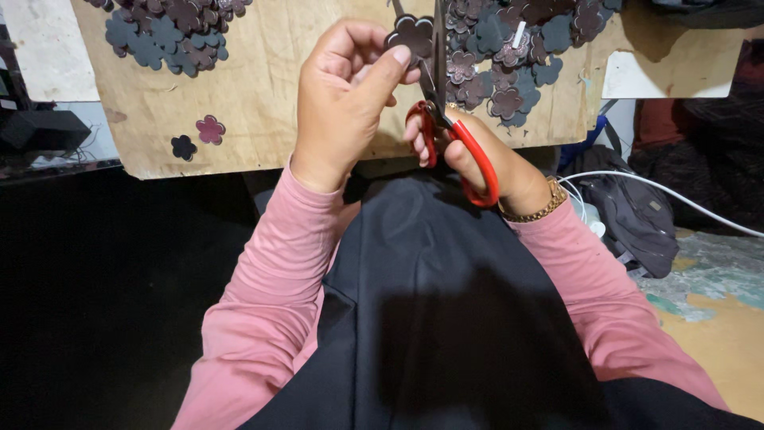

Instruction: The person holds small flower-shaped leather pieces and uses red-handled scissors to trim and refine their edges, working on one piece at a time and setting trimmed pieces on the work board among a pile of similar cutouts.

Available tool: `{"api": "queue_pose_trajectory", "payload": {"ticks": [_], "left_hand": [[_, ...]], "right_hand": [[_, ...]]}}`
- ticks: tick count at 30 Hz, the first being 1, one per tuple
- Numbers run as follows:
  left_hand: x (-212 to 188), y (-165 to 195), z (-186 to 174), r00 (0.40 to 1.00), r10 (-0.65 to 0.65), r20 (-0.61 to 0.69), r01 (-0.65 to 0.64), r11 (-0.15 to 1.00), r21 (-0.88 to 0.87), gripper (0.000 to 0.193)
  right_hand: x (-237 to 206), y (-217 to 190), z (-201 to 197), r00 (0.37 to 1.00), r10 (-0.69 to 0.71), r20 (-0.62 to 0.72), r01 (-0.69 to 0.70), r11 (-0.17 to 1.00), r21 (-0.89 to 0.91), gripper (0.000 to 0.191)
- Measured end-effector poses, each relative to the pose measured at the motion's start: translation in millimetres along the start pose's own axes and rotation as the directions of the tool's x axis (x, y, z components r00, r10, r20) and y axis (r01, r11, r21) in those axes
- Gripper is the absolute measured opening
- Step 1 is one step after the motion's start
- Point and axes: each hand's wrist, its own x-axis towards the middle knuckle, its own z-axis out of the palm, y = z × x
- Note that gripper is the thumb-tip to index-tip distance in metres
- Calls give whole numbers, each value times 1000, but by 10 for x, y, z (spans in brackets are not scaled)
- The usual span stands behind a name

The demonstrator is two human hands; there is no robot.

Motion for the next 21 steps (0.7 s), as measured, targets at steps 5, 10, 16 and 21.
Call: {"api": "queue_pose_trajectory", "payload": {"ticks": [5, 10, 16, 21], "left_hand": [[14, -29, 22, 998, 59, 8, -58, 995, -79, 11], [9, -82, 45, 997, 62, 42, -57, 993, -106, 11], [-19, -77, 50, 996, 33, 82, -25, 995, -92, 11], [-18, -60, 49, 992, -1, 127, 20, 989, -146, 10]], "right_hand": [[38, -35, -19, 998, -39, -40, 26, 960, -278, 84], [37, -102, -12, 993, -79, -87, 36, 909, -415, 85], [51, -139, 4, 994, -73, -77, 44, 945, -323, 88], [48, -128, 7, 994, -83, -72, 55, 943, -328, 90]]}}
